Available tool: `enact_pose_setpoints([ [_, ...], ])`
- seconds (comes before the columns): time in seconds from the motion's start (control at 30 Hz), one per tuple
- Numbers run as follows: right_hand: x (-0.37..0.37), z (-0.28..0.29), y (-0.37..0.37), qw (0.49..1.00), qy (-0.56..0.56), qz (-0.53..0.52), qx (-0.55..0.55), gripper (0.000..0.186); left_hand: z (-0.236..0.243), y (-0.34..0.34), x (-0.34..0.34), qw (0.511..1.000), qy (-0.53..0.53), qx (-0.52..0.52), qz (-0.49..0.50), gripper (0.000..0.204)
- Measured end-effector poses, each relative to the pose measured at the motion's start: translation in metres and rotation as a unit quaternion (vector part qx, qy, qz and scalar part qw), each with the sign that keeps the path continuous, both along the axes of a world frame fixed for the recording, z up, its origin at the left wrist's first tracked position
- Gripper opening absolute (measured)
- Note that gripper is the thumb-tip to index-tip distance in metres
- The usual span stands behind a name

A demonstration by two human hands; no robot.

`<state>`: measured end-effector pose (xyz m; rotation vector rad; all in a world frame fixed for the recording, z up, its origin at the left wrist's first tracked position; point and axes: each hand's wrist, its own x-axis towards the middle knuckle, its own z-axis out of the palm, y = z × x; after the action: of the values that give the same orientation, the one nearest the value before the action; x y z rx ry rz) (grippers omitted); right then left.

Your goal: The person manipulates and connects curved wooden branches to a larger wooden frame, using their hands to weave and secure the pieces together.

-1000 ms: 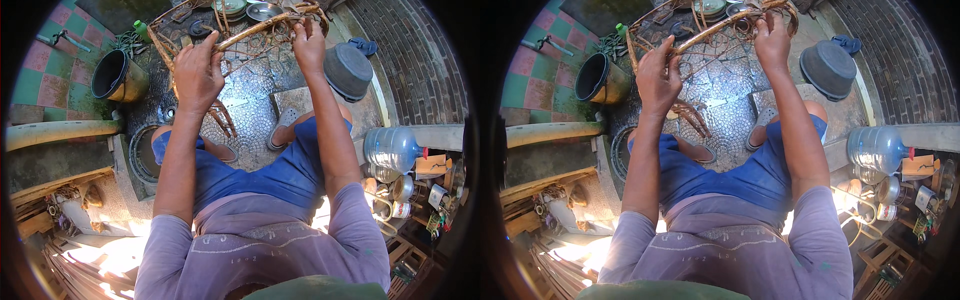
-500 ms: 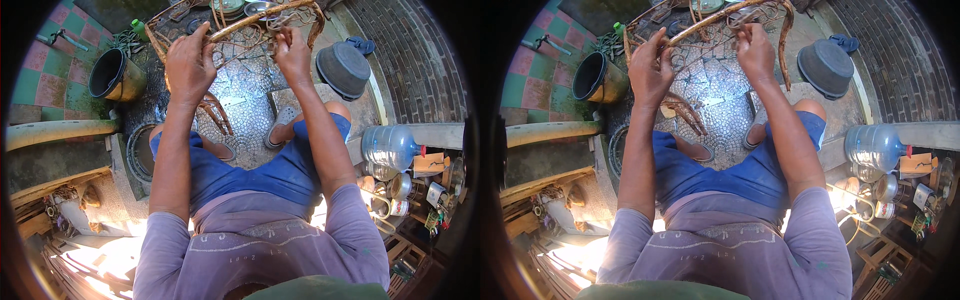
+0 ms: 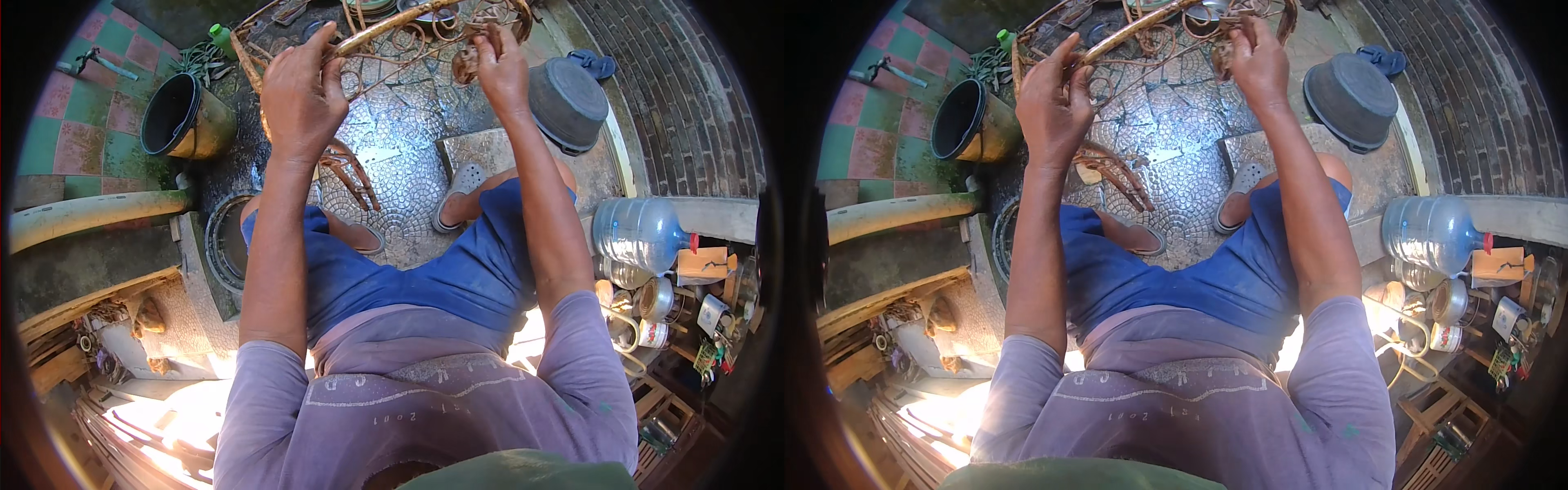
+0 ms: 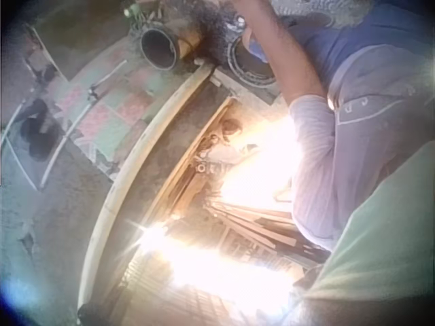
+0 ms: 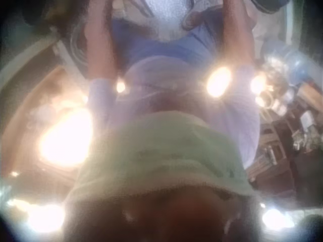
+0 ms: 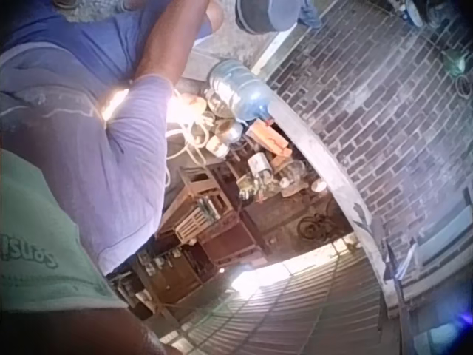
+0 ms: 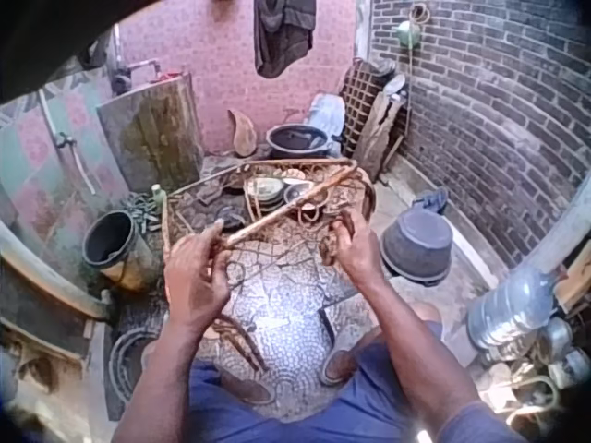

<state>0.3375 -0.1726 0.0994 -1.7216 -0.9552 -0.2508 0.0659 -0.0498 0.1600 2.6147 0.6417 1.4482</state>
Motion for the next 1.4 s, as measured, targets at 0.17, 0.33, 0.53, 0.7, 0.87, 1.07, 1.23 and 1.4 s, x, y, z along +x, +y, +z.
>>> enact_pose_setpoints([
  [0.17,-0.01,-0.012,0.012,0.995,0.09,-0.025,0.024,0.021,0.002,-0.002,0.008,1.0,0.0,-0.004,0.007,0.046],
  [0.33,-0.089,-0.002,0.017,0.992,0.093,0.063,0.059,0.022,0.004,0.007,0.002,1.0,0.003,-0.001,0.009,0.047],
  [0.53,-0.075,-0.003,0.022,0.99,0.103,0.068,0.074,0.023,0.008,0.004,0.007,1.0,-0.018,-0.017,0.002,0.047],
  [0.7,-0.092,0.006,0.021,0.994,0.098,0.049,0.025,0.022,0.01,0.006,0.01,0.999,-0.023,-0.026,0.009,0.047],
  [0.87,-0.103,0.026,0.025,0.985,0.092,0.102,0.108,0.02,0.005,0.013,0.004,1.0,-0.023,0.01,-0.002,0.045],
  [1.07,-0.112,0.029,0.024,0.997,0.022,0.076,-0.01,0.024,0.002,0.013,0.006,1.0,-0.03,0.004,0.005,0.044],
  [1.23,-0.1,0.035,0.019,0.995,0.076,0.064,-0.002,0.024,0.003,0.006,0.007,1.0,-0.018,-0.003,0.013,0.045],
  [1.4,-0.115,0.027,0.023,0.993,0.06,0.094,0.03,0.025,0.007,0.01,0.003,1.0,-0.011,-0.023,-0.002,0.047],
])
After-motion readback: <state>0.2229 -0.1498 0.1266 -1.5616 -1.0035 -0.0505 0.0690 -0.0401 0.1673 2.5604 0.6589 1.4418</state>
